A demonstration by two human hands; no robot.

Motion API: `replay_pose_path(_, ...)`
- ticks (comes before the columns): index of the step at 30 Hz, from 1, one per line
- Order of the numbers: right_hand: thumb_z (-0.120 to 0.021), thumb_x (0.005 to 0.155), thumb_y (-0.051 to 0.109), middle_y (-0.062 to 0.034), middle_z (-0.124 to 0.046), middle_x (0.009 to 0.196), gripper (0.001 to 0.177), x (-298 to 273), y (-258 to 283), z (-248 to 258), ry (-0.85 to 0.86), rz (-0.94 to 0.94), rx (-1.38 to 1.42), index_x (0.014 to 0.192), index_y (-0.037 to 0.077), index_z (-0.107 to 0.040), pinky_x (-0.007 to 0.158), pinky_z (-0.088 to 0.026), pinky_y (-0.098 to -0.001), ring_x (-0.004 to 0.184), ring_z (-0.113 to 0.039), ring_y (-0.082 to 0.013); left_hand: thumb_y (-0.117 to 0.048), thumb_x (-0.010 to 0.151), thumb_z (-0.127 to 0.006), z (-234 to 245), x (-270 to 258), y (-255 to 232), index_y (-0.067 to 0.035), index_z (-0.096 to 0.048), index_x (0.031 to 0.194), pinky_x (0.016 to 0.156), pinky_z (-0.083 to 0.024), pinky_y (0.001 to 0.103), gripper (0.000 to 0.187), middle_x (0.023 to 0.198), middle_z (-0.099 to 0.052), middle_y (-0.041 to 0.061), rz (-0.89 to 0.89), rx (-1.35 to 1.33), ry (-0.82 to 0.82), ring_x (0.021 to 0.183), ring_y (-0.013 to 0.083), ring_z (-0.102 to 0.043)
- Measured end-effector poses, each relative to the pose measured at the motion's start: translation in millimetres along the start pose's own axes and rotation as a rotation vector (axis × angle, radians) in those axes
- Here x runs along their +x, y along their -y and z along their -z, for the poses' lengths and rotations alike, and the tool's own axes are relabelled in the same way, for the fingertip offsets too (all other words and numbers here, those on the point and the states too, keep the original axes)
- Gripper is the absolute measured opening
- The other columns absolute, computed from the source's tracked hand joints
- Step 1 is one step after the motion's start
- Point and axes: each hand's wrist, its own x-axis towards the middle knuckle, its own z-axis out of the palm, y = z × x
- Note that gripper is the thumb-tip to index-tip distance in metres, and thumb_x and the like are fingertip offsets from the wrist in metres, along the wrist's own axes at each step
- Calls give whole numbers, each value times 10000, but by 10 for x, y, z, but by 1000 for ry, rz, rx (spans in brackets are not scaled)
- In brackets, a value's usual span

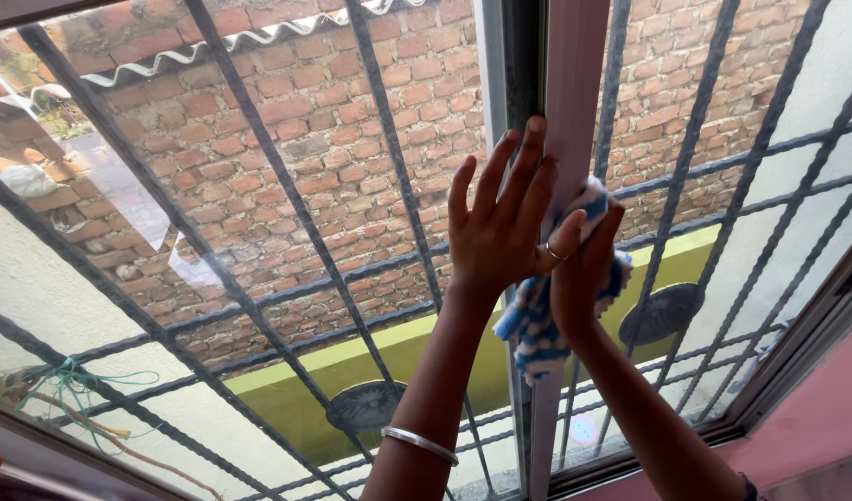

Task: The person wipes the window frame and glass with a blue and white striped cloth. They clean the vertical and horizontal sections of the frame and the glass pane, moving the cloth back and forth to remove dust and dirt.

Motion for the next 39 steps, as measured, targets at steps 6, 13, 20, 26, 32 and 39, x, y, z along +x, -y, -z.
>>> replay_pose_path(6, -520, 956, 71, -211, -604, 1145, 458, -336, -139, -5, -37, 59, -97, 1387, 35, -369, 968, -499, -434, 1062, -633, -311, -592, 1076, -399, -57, -25, 48, -124, -728, 1232, 1287, -213, 491, 593, 1554, -537, 87, -49, 27, -14, 1458, 259, -498)
replay_pose_path(13, -464, 913, 43, -250, -616, 1136, 510, -843, -350, 211, -4, 1, -270, 1414, 22, -372, 979, -500, -485, 1075, -624, -406, -512, 1069, -465, 46, 44, 10, -132, -718, 1223, 1284, -199, 497, 482, 1477, -626, 51, -5, -25, -53, 1420, 221, -541)
replay_pose_path(20, -541, 1097, 133, -229, -618, 1246, 434, 1054, 892, -396, -109, 386, -190, 1471, 38, -342, 906, -564, -455, 1105, -679, -377, -475, 1055, -493, 442, 253, 125, -84, -707, 1249, 1270, -311, 537, 486, 1322, -704, 108, -107, -98, -21, 1303, 245, -646)
replay_pose_path(26, -585, 1005, -15, -167, -677, 1201, 577, 2172, 1642, -625, -162, 480, -214, 1504, 92, -316, 768, -627, -402, 990, -748, -292, -484, 1054, -490, 403, 611, 348, -96, -694, 1279, 1246, -306, 527, 491, 1387, -670, 127, -109, 9, -79, 1263, 251, -648)
replay_pose_path(32, -623, 972, 24, -205, -679, 1189, 568, 1245, 1157, -315, -109, 356, -330, 1477, 48, -366, 833, -611, -393, 1009, -743, -374, -490, 1052, -499, 369, 625, 367, -132, -687, 1250, 1242, -213, 572, 450, 1371, -681, 56, -61, 123, -143, 1306, 227, -612)
replay_pose_path(39, -696, 939, 120, -255, -537, 1361, 729, 996, 1176, -220, -83, 399, -407, 1537, -29, -307, 896, -618, -423, 1153, -675, -373, -451, 1041, -541, 428, 665, 349, -109, -704, 1231, 1254, -228, 563, 423, 1368, -686, 55, -65, 89, -125, 1311, 229, -607)
